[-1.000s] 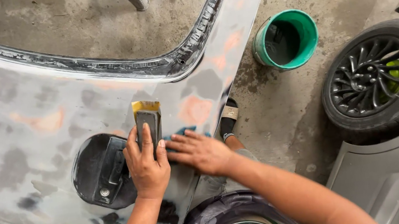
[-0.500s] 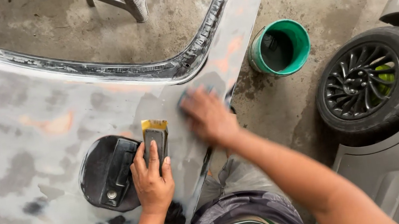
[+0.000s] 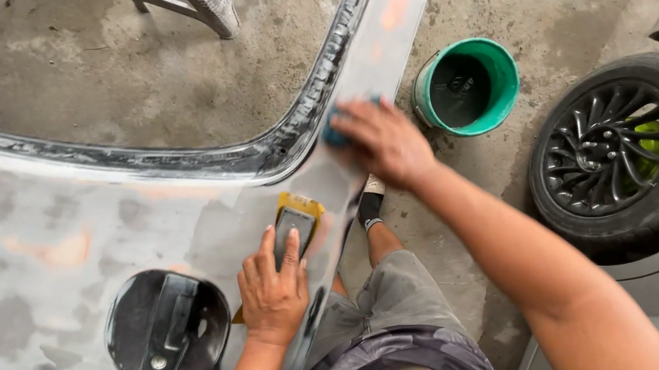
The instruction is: The person sands the edge of a car door with a sanding block and wipes the surface with a blue cloth. They repeatedly dip the sanding block and cloth into a green bucket of water to clean them before continuing to sand and wipe the door's edge.
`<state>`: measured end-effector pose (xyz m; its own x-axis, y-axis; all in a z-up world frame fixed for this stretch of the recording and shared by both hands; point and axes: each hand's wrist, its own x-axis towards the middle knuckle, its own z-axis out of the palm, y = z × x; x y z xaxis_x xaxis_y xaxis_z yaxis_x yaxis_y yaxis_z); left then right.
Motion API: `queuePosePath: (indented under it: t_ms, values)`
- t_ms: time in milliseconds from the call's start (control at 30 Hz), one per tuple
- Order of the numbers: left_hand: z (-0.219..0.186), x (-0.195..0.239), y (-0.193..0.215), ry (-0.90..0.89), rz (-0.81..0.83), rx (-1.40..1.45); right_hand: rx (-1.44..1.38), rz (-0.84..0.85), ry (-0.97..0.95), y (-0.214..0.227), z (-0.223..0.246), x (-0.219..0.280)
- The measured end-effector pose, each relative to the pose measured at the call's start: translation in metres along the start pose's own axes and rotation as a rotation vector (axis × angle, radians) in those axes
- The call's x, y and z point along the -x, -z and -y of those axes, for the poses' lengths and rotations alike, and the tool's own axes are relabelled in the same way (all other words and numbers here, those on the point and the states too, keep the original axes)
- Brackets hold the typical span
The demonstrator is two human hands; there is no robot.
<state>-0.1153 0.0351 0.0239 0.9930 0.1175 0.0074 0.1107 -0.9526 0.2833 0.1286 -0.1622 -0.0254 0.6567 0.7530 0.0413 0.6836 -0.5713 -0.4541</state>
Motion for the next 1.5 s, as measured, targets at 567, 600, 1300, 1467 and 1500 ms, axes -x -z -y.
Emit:
queuePosePath:
  t_ms: [567,600,1300,1467,1500]
  values:
    - [-0.108,-0.296,-0.085,-0.062,0.019,-0.039,-0.266,-0.288,-0.347,0.049,-0.167,-0.079]
    - [-0.108,-0.286,-0.077,-0.072,0.024,-0.037,-0.257,-0.3,-0.338,0.048,-0.167,-0.076]
    - [-0.066,-0.151,-0.035,-0.165,0.085,-0.073,-0.151,-0.119,-0.368,0.045,-0.144,-0.076]
    - [-0.017,0.005,0.008,-0.11,0.07,-0.022,-0.116,-0.089,-0.295,0.018,-0.039,-0.043]
    - [-0.006,0.03,0.011,-0.097,0.069,-0.022,-0.114,-0.108,-0.273,0.011,-0.018,-0.031]
